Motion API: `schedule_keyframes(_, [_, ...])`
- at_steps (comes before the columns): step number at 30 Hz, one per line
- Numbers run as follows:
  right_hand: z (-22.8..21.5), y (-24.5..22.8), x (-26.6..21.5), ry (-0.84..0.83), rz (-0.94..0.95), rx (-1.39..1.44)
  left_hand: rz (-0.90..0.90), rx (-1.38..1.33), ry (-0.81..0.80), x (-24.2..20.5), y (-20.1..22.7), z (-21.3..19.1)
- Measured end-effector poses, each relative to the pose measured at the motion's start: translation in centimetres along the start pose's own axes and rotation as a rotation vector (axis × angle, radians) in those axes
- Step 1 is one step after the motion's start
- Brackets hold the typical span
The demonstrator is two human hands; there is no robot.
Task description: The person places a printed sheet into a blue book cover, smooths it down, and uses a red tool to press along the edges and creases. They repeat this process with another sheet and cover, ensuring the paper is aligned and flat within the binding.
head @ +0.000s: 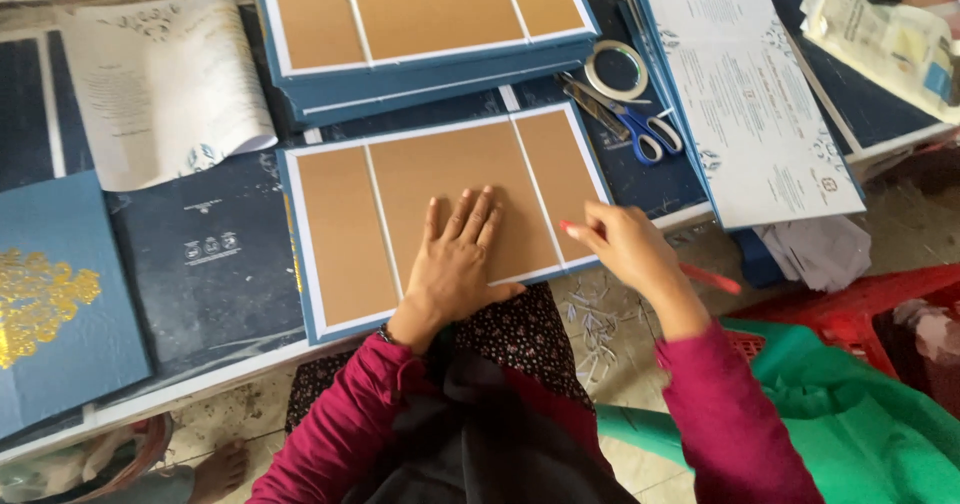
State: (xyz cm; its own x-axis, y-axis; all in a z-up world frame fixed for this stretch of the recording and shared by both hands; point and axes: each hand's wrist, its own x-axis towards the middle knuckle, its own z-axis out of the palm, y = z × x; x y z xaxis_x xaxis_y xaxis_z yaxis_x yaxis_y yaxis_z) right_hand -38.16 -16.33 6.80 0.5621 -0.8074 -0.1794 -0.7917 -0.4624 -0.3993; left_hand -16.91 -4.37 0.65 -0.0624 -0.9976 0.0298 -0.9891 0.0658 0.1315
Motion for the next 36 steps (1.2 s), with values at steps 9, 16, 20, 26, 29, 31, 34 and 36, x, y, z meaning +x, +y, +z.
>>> schedule_keyframes(9, [3.0, 3.0, -3.7, 0.08, 0.059, -0.008, -0.008, -0.049, -0.013, -0.4, -0.1, 0.0])
schedule_keyframes(16, [8.6, 10.8, 0.5, 0.553, 0.222, 0.282, 0.001, -0.073, -0.039, -0.7, -0.4, -0.3])
schedule_keyframes(20, [6.5, 10.4, 0.4, 0.389, 0.386, 0.103, -0.015, -0.044, -0.025, -1.1, 0.2, -0.1])
schedule_keyframes(26, [5.7, 8.5, -0.7, 0.335, 0.293, 0.059, -0.05, -0.086, -0.024, -1.4, 0.2, 0.1])
schedule_keyframes(29, [4.5, 8.8, 0.6, 0.311, 0.194, 0.017, -0.069, -0.061, -0.004, -1.7, -0.3, 0.7])
schedule_keyframes(31, [4.1, 11.3, 3.9, 0.426, 0.115, -0.12, -0.064, -0.054, -0.003, -1.6, -0.3, 0.8])
schedule_keyframes(34, [2.8, 13.3, 10.3, 0.563, -0.005, -0.237, -0.065, -0.044, 0.004, -1.5, -0.3, 0.8])
schedule_keyframes(36, [2.8, 13.9, 15.4, 0.592, -0.04, -0.211, -0.063, -0.036, 0.009, -1.4, -0.4, 0.9])
